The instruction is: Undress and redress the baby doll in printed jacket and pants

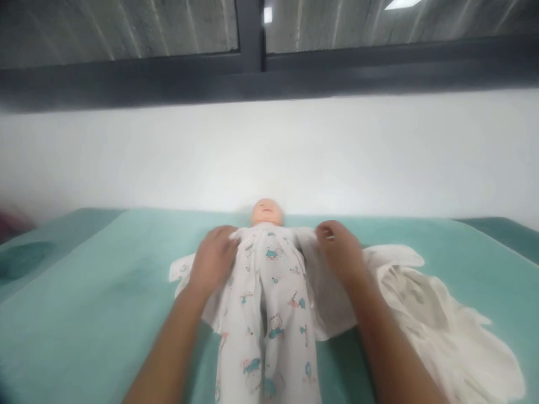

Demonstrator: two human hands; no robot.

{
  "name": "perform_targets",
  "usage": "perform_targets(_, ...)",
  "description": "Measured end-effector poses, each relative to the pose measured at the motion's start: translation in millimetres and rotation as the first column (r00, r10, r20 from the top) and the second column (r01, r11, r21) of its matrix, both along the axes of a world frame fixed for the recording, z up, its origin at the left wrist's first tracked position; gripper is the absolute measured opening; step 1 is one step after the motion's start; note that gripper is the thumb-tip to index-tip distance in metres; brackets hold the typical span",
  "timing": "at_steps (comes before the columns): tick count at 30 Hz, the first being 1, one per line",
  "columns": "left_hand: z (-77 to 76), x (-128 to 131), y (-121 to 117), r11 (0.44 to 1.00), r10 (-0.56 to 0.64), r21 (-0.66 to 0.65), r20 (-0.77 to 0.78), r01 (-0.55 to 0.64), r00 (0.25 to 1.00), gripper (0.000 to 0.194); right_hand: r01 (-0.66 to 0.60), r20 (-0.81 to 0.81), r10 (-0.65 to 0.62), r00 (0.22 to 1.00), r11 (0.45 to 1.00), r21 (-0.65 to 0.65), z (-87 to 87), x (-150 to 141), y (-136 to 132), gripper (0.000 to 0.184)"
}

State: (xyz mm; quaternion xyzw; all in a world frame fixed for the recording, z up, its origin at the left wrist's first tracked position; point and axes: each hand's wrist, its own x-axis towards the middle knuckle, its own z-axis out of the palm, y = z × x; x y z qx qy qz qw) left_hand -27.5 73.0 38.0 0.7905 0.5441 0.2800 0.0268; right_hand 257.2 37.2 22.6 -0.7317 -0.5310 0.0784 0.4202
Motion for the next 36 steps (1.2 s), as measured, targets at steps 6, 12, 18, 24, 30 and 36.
perform_targets(6, -18.0, 0, 12, 0.993, 0.055, -0.096, -0.144, -0.069, 0.988, 0.037, -0.551, -0.065, 0.555, 0.829, 0.831, 0.080, 7.7, -82, -12, 0.043)
perform_targets(12, -15.7, -9, 18, 0.974, 0.163, -0.130, -0.150, -0.183, 0.975, 0.039, -0.251, 0.106, 0.246, 0.963, 0.967, 0.033, -34.0, -20, 8, 0.054)
perform_targets(18, -19.5, -10, 18, 0.977, 0.161, -0.118, -0.142, -0.178, 0.977, 0.038, 0.100, 0.271, -0.085, 0.959, 0.994, -0.042, -63.2, 62, -14, 0.059)
perform_targets(24, -21.4, -12, 20, 0.979, 0.159, -0.104, -0.150, -0.176, 0.976, 0.035, 0.237, 0.349, -0.151, 0.925, 0.946, -0.221, -78.0, 126, -44, 0.057)
perform_targets(30, -23.4, -9, 20, 0.980, 0.163, -0.085, -0.158, -0.178, 0.974, 0.035, 0.238, 0.113, -0.227, 0.967, 0.967, -0.091, -33.5, 68, -49, 0.050)
perform_targets(36, -23.0, -7, 19, 0.975, 0.181, -0.093, -0.178, -0.200, 0.967, 0.041, -0.376, -0.017, 0.376, 0.927, 0.927, -0.003, 43.5, -68, -12, 0.031)
